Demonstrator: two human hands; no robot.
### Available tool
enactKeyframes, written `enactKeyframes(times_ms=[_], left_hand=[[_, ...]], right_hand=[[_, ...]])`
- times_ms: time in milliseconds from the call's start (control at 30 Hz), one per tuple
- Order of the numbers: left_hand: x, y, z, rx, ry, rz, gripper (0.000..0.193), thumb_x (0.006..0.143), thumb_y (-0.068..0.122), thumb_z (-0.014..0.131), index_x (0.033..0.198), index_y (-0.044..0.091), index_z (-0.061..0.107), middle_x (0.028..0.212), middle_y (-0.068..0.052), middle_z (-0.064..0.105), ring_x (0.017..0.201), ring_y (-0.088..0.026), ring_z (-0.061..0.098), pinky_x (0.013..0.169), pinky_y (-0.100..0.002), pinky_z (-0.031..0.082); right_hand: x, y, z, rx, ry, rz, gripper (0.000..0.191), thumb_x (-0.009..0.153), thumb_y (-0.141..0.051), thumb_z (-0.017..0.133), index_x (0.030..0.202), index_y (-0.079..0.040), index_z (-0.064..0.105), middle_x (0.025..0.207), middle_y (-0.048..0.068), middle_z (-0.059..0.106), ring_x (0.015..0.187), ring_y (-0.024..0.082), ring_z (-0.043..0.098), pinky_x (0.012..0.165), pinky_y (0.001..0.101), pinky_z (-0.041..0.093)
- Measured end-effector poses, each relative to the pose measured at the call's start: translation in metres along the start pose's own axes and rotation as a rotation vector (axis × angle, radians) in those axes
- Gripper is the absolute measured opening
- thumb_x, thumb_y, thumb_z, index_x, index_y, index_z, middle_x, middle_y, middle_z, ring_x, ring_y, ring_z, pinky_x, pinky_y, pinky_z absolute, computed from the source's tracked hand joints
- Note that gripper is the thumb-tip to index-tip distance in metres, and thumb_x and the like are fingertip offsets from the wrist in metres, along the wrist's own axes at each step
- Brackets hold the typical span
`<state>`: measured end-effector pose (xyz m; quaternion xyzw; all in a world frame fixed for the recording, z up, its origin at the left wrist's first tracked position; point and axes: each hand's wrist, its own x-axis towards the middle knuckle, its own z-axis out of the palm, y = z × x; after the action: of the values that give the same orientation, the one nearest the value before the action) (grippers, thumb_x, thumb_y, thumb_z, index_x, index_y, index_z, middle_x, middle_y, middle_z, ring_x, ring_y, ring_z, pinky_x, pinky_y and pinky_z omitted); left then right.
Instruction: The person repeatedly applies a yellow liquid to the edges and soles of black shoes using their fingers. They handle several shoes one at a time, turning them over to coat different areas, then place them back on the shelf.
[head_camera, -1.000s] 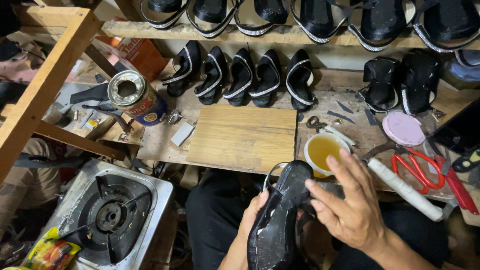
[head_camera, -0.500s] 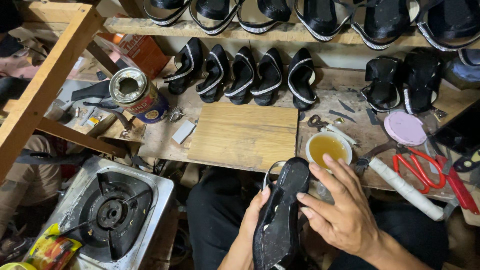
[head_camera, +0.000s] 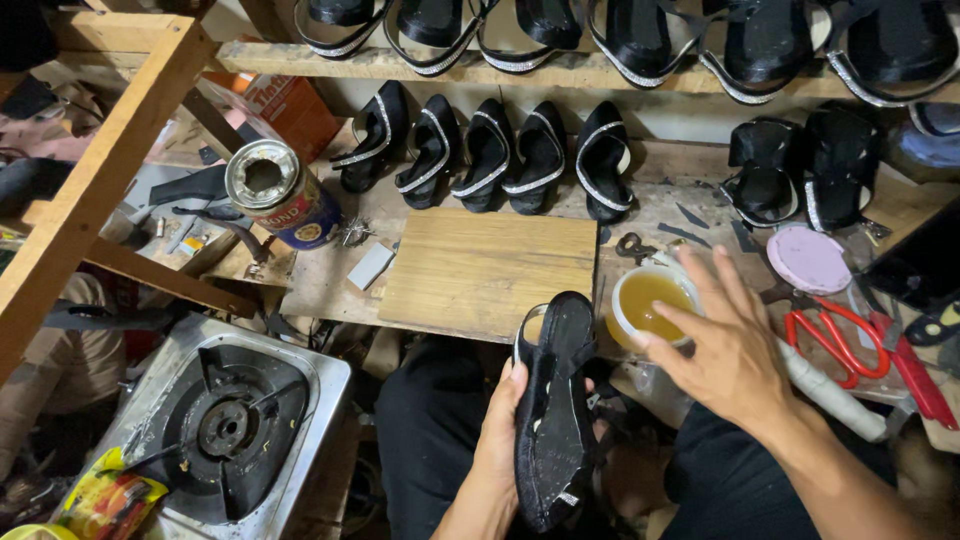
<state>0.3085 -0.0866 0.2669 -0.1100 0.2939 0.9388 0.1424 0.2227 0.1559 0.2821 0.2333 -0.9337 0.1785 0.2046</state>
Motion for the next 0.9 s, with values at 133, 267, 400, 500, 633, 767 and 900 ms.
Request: enactKeyframes(times_ms=[133,267,400,500,633,767,900], left_hand=[[0.005,0.006,0.007,0.056,0.023,0.065,0.05,0.098,0.037,0.051,0.141,0.011,0.049,0.108,-0.019,0.07,0.09,-0.025,0.072,0.073,-0.04,0.063],[0.014,0.005,0.019,0.054,-0.027,0.108,0.049,0.096,0.034,0.052,0.139,0.012,0.046,0.107,-0.018,0.069,0.089,-0.026,0.071,0.073,-0.041,0.062],[0.021,0.002,0.028,0.064,-0.059,0.182,0.053,0.097,0.028,0.052,0.146,0.007,0.044,0.123,-0.015,0.065,0.106,-0.022,0.068,0.092,-0.036,0.058],[0.019,0.001,0.029,0.067,-0.082,0.18,0.057,0.096,0.028,0.053,0.148,0.007,0.042,0.13,-0.012,0.063,0.113,-0.019,0.066,0.098,-0.034,0.056],[0.014,0.001,0.023,0.078,-0.111,0.175,0.058,0.098,0.026,0.055,0.151,0.006,0.041,0.129,-0.014,0.062,0.111,-0.02,0.065,0.096,-0.035,0.056],[0.015,0.003,0.017,0.087,-0.096,0.163,0.058,0.097,0.025,0.056,0.151,0.006,0.043,0.128,-0.013,0.063,0.11,-0.019,0.066,0.094,-0.034,0.056],[0.019,0.003,0.013,0.076,-0.076,0.153,0.056,0.096,0.025,0.056,0.148,0.006,0.044,0.127,-0.013,0.064,0.108,-0.02,0.067,0.093,-0.034,0.057]], right_hand=[[-0.005,0.001,0.0,0.246,-0.013,0.135,0.033,0.091,-0.037,0.066,0.082,-0.008,0.08,0.149,0.008,0.057,0.154,0.035,0.04,0.126,0.0486,0.033],[-0.015,-0.025,-0.014,0.55,0.006,0.025,0.032,0.097,-0.033,0.058,0.093,-0.009,0.079,0.152,0.013,0.055,0.156,0.037,0.038,0.128,0.0503,0.027],[-0.029,-0.075,-0.013,0.622,0.055,-0.244,0.05,0.099,-0.043,0.055,0.127,-0.006,0.071,0.163,0.025,0.031,0.156,0.044,0.022,0.126,0.0537,0.018],[-0.023,-0.087,-0.005,0.478,0.084,-0.319,0.052,0.1,-0.047,0.05,0.133,-0.012,0.068,0.168,0.023,0.02,0.159,0.045,0.012,0.128,0.0559,0.011],[-0.009,-0.076,0.002,0.529,0.056,-0.134,0.049,0.101,-0.043,0.048,0.132,-0.012,0.069,0.171,0.025,0.017,0.16,0.046,0.009,0.129,0.0555,0.009],[-0.006,-0.073,0.002,0.462,0.048,-0.14,0.047,0.1,-0.04,0.052,0.132,-0.011,0.068,0.17,0.024,0.018,0.159,0.047,0.009,0.127,0.0557,0.01],[-0.01,-0.08,0.003,0.411,0.132,-0.28,0.042,0.099,-0.04,0.056,0.131,-0.015,0.069,0.169,0.017,0.021,0.159,0.044,0.012,0.13,0.0557,0.013]])
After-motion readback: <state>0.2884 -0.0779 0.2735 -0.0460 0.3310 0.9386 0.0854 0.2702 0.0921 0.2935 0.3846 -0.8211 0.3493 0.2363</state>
